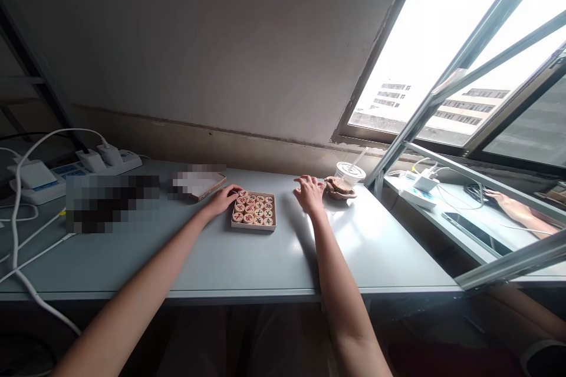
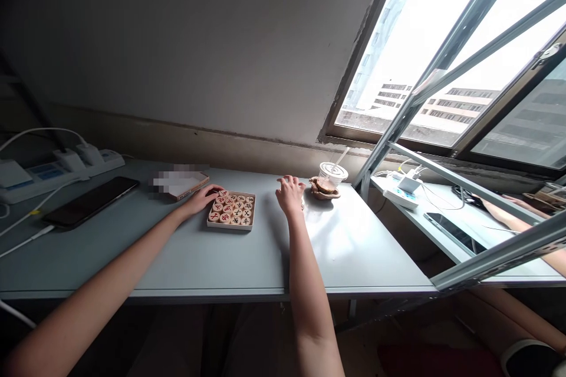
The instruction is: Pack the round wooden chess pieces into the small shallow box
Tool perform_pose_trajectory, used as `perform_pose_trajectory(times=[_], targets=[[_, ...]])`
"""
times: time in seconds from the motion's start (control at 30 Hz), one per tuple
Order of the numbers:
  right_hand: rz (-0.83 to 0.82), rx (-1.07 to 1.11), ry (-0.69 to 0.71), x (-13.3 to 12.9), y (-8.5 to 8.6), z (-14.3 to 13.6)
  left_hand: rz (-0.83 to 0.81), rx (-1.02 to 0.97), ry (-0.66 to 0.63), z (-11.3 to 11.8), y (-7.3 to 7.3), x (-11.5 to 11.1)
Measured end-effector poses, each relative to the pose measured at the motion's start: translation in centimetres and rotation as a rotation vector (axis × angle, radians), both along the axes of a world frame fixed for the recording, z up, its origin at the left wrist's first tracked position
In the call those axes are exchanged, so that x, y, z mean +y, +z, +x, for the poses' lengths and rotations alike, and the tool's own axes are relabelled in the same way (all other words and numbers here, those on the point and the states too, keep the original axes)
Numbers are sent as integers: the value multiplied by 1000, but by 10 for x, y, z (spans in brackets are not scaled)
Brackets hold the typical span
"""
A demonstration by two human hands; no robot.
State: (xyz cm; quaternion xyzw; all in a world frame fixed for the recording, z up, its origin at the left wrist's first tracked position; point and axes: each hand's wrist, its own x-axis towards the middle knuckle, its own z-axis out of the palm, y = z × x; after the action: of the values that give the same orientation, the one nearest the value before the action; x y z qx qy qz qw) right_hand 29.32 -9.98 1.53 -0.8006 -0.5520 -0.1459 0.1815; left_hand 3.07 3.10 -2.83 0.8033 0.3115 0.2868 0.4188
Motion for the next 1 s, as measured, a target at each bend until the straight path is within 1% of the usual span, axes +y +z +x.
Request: perform_pose_trajectory(times=[0.03,0.13,0.17,0.2,0.27,0.33,0.43,0.5,0.57,0.7,0.8,0.87,0.93,1.0], targets=[[-1,31,98,1,3,-8,1,-4,0,0,-1,0],[-49,127,457,4,8,-41,11,-24,-11,0,-3,2],[-74,132,549,5,8,-53,17,-34,-18,0,-3,3],[-97,119,609,6,8,-65,24,-46,-24,0,-4,3],[-131,65,651,8,5,-83,33,-58,-29,0,-5,4],[-136,18,623,9,2,-93,37,-59,-26,0,-5,4],[-94,2,556,10,2,-91,37,-55,-28,1,-5,4],[-62,12,495,8,5,-80,29,-53,-24,1,-5,4],[-54,23,404,5,10,-65,18,-45,-20,1,-5,4],[-120,13,206,-7,15,-30,0,-42,-22,0,-5,3],[-209,-24,67,-14,11,-11,-16,-43,-22,-1,-2,1],[-230,-56,-13,-15,5,-3,-20,-32,-21,0,0,-1],[-210,-74,-57,-15,1,3,-22,-19,-17,0,2,-3],[-190,-70,-66,-14,-1,6,-25,-11,-14,0,4,-3]])
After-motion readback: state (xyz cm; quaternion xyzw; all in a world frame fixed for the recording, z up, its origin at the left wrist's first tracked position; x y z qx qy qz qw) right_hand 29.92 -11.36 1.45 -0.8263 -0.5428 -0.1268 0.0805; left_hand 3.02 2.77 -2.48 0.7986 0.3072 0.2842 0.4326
